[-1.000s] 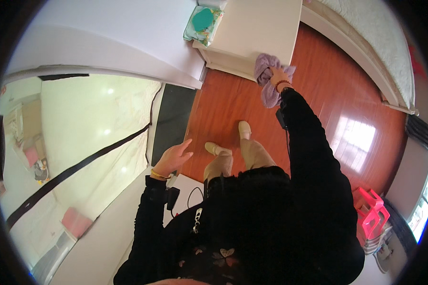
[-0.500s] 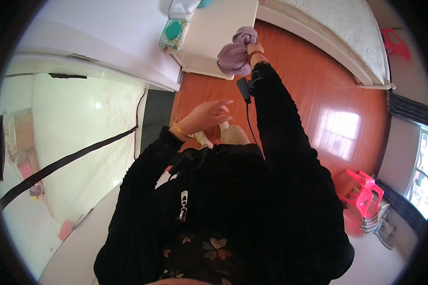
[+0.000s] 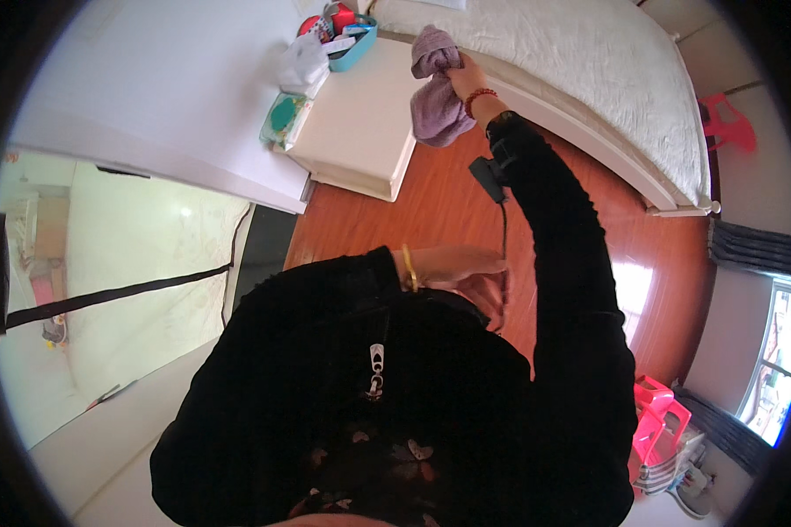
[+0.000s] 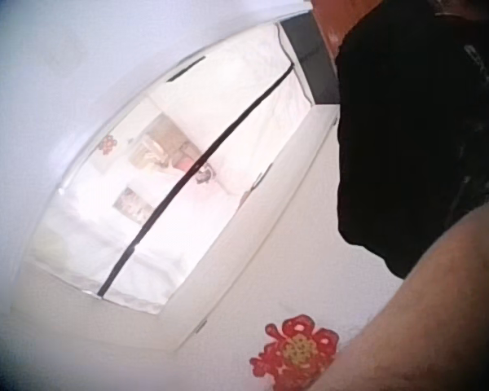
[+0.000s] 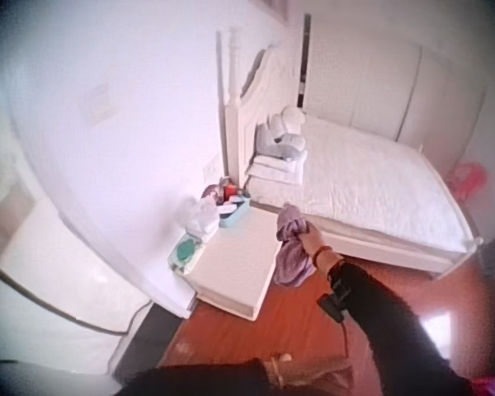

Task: The person wipes a white door, a bedside table, a vanity, and a window sill using a purple cloth. They move small items on the bedside table and vanity to reach the surfaces, then wipe the window frame and sill.

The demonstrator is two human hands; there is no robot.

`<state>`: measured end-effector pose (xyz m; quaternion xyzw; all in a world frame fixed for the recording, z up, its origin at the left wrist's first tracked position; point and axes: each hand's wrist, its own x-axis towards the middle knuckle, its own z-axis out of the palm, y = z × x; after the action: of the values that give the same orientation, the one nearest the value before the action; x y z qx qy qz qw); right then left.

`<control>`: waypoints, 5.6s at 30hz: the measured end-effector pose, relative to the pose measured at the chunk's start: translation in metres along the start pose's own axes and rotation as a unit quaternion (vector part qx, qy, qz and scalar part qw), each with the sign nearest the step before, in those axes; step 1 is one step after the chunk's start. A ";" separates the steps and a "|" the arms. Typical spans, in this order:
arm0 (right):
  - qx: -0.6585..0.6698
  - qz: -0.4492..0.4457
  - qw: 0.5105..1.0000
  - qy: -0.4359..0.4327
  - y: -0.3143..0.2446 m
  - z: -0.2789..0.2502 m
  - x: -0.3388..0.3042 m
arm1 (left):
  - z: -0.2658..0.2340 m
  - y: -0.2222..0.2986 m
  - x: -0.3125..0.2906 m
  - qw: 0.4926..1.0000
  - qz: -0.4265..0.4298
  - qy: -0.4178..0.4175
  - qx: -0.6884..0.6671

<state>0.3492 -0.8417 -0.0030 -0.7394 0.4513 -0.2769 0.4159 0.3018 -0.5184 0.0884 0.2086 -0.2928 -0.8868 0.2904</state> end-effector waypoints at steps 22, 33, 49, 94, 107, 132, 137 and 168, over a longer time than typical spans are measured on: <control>-0.055 -0.197 0.909 -0.362 -0.017 0.133 0.149 | -0.106 0.109 0.044 0.987 0.096 0.125 -0.023; -0.154 -0.129 0.878 -0.435 0.070 0.243 0.156 | -0.366 -0.002 -0.001 0.895 0.283 0.297 -0.178; -0.425 -0.185 0.796 -0.389 0.080 0.340 0.132 | -0.459 -0.055 -0.060 0.488 -0.113 0.827 -0.255; -0.453 -0.192 0.851 -0.185 0.190 0.235 0.258 | -0.451 -0.076 -0.053 0.461 -0.036 0.854 -0.240; -0.387 -0.212 0.873 -0.206 0.180 0.226 0.254 | -0.565 0.168 0.009 0.559 0.393 0.579 -0.444; -0.364 -0.300 0.786 -0.401 0.206 0.184 0.278 | -0.473 0.138 0.115 0.437 0.516 0.450 -0.583; -0.299 -0.428 0.747 -0.412 0.203 0.191 0.313 | -0.412 0.092 0.136 0.392 0.514 0.496 -0.579; -0.251 -0.373 0.811 -0.374 0.186 0.222 0.328 | -0.414 0.019 0.133 0.324 0.536 0.512 -0.588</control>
<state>0.5858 -1.1007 -0.2641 -0.9760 0.0043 0.0095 0.2175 0.4337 -0.7803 -0.2334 0.1939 0.4631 -0.1975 0.8420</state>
